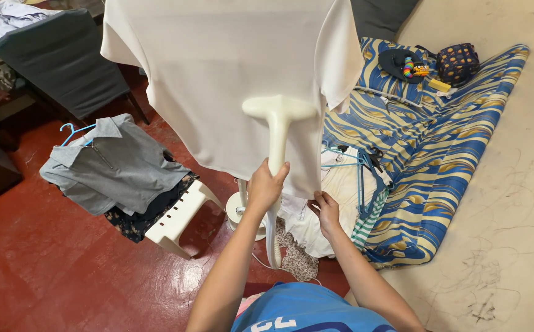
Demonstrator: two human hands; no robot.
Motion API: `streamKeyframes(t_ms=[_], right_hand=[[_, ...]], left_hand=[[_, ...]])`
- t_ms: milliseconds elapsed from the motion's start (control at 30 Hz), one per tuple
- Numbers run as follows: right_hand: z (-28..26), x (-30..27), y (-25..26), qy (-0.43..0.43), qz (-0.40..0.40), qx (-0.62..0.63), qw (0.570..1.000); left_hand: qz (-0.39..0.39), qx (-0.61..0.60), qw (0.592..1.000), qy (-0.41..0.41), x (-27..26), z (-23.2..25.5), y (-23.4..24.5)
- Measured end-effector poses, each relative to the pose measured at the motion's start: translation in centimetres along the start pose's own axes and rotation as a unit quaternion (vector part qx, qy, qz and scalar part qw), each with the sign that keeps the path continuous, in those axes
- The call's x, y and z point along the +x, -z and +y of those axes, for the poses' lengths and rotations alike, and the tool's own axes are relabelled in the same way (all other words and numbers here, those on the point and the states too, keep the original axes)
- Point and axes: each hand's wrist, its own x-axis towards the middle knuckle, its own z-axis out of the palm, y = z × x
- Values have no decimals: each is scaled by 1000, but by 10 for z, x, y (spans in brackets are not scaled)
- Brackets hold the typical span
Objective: The person uses a handheld garment steamer to remove wrinkles from a white t-shirt hanging on a hanger. They steam the front and back of the shirt, holding the fabric taut with one hand while moving the steamer with the other.
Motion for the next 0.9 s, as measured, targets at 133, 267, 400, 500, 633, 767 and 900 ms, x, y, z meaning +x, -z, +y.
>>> streamKeyframes(t_ms=[133, 267, 400, 500, 633, 767, 900], right_hand=[[-1, 5, 0, 8, -9, 17, 1000], [-1, 11, -2, 16, -11, 22, 1000], [-2, 9, -3, 2, -2, 7, 1000], [-2, 6, -3, -5, -2, 16, 1000], [-5, 8, -4, 2, -6, 17, 1000], [-3, 13, -4, -7, 7, 21, 1000], [-1, 15, -1, -18, 17, 3, 1000]], left_hand=[[-16, 38, 999, 9, -3, -44, -18], [-46, 44, 996, 59, -13, -75, -29], [-46, 46, 996, 63, -16, -86, -32], [-49, 64, 995, 67, -16, -101, -37], [-67, 85, 991, 78, -16, -141, -50], [-96, 85, 985, 117, -24, -186, -67], [-109, 76, 979, 152, -33, -213, -70]])
